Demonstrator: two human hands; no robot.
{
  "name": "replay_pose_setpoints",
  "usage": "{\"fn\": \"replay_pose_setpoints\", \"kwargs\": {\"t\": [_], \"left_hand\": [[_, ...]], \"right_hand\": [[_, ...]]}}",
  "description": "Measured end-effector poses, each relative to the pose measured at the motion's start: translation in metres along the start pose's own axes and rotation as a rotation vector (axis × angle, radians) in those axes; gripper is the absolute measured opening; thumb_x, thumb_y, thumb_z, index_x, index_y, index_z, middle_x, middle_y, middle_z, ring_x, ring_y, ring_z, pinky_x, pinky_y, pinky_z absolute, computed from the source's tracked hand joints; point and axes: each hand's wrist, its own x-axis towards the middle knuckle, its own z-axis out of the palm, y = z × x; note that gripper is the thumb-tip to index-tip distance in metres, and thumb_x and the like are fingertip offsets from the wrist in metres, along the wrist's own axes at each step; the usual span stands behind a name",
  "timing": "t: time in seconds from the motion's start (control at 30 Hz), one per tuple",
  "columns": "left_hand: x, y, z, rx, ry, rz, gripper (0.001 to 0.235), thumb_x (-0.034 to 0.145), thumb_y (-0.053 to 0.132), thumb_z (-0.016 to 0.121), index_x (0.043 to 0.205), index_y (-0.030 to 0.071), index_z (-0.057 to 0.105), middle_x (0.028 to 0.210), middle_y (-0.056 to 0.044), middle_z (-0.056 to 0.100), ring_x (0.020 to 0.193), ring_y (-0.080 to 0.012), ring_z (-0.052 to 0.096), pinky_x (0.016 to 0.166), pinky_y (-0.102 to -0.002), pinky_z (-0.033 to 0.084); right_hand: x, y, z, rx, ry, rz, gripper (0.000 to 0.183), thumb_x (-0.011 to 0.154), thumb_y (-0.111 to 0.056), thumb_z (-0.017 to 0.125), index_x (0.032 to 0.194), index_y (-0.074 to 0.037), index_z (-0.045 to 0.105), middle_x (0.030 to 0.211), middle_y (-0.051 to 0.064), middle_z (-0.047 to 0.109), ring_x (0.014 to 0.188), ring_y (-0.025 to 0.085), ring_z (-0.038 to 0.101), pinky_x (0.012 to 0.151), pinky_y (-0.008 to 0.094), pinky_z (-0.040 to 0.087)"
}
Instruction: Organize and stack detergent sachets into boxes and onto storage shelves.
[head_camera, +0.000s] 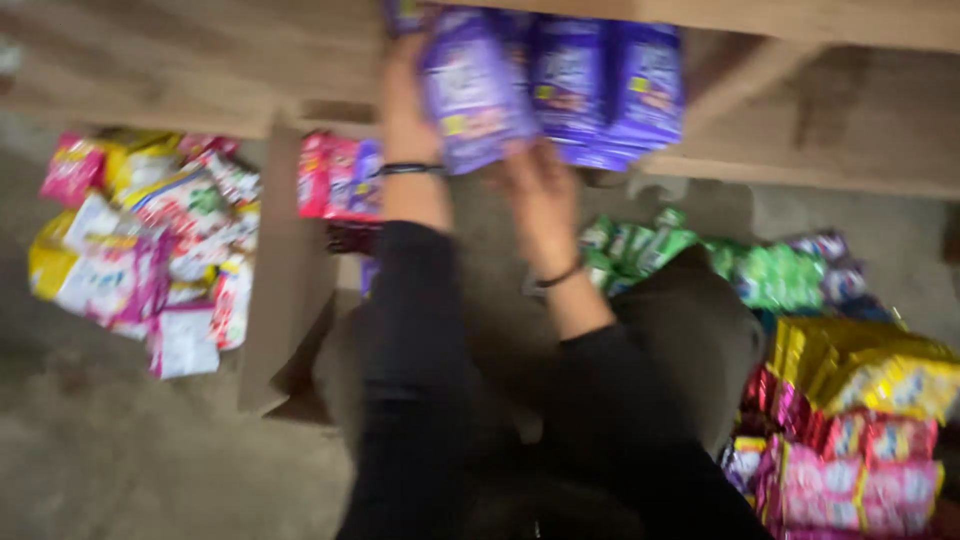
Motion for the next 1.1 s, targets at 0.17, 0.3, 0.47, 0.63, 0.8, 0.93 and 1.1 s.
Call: {"fn": "replay_pose_setpoints", "kwargs": {"t": [0.17,0.3,0.47,0.63,0.8,0.93,1.1], "left_hand": [[0.016,-0.095,0.027,0.931,0.508,0.302,0.065,0.09,0.04,0.067,0.138,0.0,0.052,0.126,-0.025,0.066,0.112,-0.0383,0.066,0.094,-0.048,0.055],[0.012,-0.131,0.092,0.702,0.411,0.5,0.082,0.088,0.036,0.073,0.154,0.001,0.04,0.147,-0.029,0.054,0.141,-0.0395,0.05,0.117,-0.043,0.042],[-0.002,-0.135,0.124,0.679,0.418,0.374,0.085,0.087,0.032,0.072,0.16,0.002,0.041,0.132,-0.028,0.065,0.126,-0.0391,0.062,0.105,-0.043,0.052],[0.002,-0.127,0.121,0.642,0.333,0.428,0.072,0.087,0.035,0.074,0.146,0.0,0.051,0.128,-0.025,0.068,0.123,-0.0373,0.065,0.103,-0.041,0.054],[0.044,-0.151,0.054,0.711,0.178,0.439,0.046,0.091,0.033,0.072,0.119,-0.002,0.061,0.107,-0.02,0.071,0.1,-0.0338,0.067,0.093,-0.041,0.054],[0.043,-0.114,0.03,0.731,0.234,0.058,0.033,0.097,0.02,0.065,0.107,-0.011,0.067,0.096,-0.021,0.073,0.086,-0.0281,0.056,0.078,-0.045,0.056],[0.06,-0.107,0.005,0.397,0.132,0.184,0.035,0.09,0.012,0.074,0.12,-0.005,0.067,0.117,-0.011,0.073,0.101,-0.0221,0.066,0.089,-0.038,0.055]], "right_hand": [[0.01,-0.012,-0.05,0.016,0.076,-0.036,0.024,0.104,-0.032,0.063,0.121,-0.015,0.067,0.104,-0.001,0.068,0.093,0.015,0.066,0.081,0.034,0.056],[0.027,-0.023,-0.104,0.234,-0.085,-0.025,0.022,0.117,-0.034,0.056,0.118,-0.014,0.063,0.103,0.001,0.066,0.092,0.016,0.064,0.082,0.033,0.052],[0.004,-0.069,-0.044,0.305,0.287,0.051,0.034,0.115,-0.035,0.05,0.124,-0.004,0.06,0.117,0.012,0.071,0.105,0.023,0.07,0.096,0.037,0.057],[0.0,-0.061,-0.058,0.086,0.153,0.066,0.031,0.11,-0.043,0.062,0.113,-0.012,0.063,0.097,0.005,0.07,0.093,0.02,0.068,0.088,0.037,0.058],[-0.006,-0.052,-0.038,0.143,0.123,0.028,0.022,0.113,-0.034,0.063,0.119,-0.013,0.063,0.105,0.001,0.069,0.099,0.016,0.066,0.086,0.031,0.055],[-0.004,-0.044,-0.026,0.036,0.184,0.067,0.016,0.106,-0.03,0.065,0.114,-0.015,0.065,0.099,0.001,0.07,0.091,0.015,0.068,0.086,0.037,0.06],[0.004,-0.039,-0.014,0.053,0.191,0.069,0.023,0.103,-0.03,0.066,0.116,-0.012,0.061,0.107,0.007,0.073,0.096,0.021,0.074,0.085,0.038,0.06]]}}
